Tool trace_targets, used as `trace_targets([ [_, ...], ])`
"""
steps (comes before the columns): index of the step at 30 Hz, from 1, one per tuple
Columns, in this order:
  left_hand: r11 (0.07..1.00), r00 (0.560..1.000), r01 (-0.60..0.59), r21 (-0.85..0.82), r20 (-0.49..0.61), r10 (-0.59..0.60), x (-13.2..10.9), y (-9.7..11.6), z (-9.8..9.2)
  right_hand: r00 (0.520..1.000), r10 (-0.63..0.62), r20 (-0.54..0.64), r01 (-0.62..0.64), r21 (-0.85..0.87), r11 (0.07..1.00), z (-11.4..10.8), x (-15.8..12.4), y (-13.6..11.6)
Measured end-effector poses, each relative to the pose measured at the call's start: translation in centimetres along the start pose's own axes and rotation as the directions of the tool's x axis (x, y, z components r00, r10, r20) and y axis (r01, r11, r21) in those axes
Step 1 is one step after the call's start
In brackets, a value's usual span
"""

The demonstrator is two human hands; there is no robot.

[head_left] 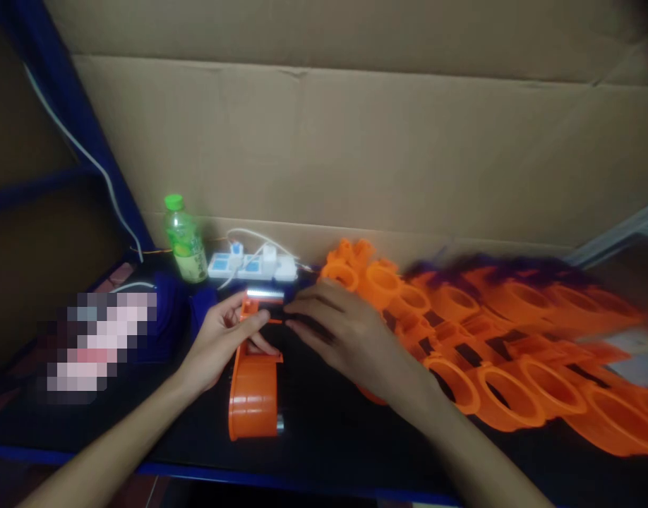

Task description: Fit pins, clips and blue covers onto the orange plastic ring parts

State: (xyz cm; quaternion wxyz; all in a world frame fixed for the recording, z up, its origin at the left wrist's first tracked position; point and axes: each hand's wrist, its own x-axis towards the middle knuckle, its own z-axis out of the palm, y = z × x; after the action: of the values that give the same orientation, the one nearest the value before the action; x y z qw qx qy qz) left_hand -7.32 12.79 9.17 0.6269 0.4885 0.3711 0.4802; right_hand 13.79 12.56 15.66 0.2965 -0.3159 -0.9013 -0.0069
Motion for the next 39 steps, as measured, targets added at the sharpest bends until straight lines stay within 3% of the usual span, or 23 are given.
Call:
trace_targets([
  [15,0.999,0.999,-0.013,0.052,0.041,0.011,-0.2,-0.7,-0.1,1.0,0.019,-0.015,-0.021,-0.133,0.991,0.5,-0.2,-0.4],
  [23,1.0,0.999,-0.007,0.015,0.042,0.007,-0.3,-0.3,0.4,1.0,-0.005,0.027,0.008,-0.125,0.992,2.0,0.7,-1.5],
  [27,0.99,0.999,0.03,-0.135,-0.021,-0.033,-0.3,0.0,0.2,0.995,-0.004,-0.103,0.006,0.023,1.0,2.9,1.2,-1.8],
  [31,0.969,0.986,0.03,-0.244,-0.151,-0.068,0.0,0.6,-0.1,0.943,0.179,-0.281,-0.132,0.177,0.975,3.7,1.2,-0.9],
  [33,0.964,0.977,0.03,-0.265,-0.194,-0.084,0.1,0.9,-0.3,0.937,0.294,-0.187,-0.28,0.101,0.955,4.7,0.9,0.0],
  [35,0.953,0.97,0.036,-0.3,-0.218,-0.105,0.2,1.1,-0.5,0.923,0.384,0.003,-0.382,-0.093,0.919,6.1,0.5,0.9],
  [37,0.935,0.963,0.057,-0.351,-0.228,-0.144,0.2,1.3,-0.6,0.887,0.443,0.132,-0.403,-0.252,0.88,7.7,-0.1,1.6],
  [39,0.916,0.958,0.084,-0.393,-0.222,-0.183,0.1,1.5,-0.6,0.871,0.463,0.165,-0.403,-0.298,0.865,9.1,-0.5,2.1],
])
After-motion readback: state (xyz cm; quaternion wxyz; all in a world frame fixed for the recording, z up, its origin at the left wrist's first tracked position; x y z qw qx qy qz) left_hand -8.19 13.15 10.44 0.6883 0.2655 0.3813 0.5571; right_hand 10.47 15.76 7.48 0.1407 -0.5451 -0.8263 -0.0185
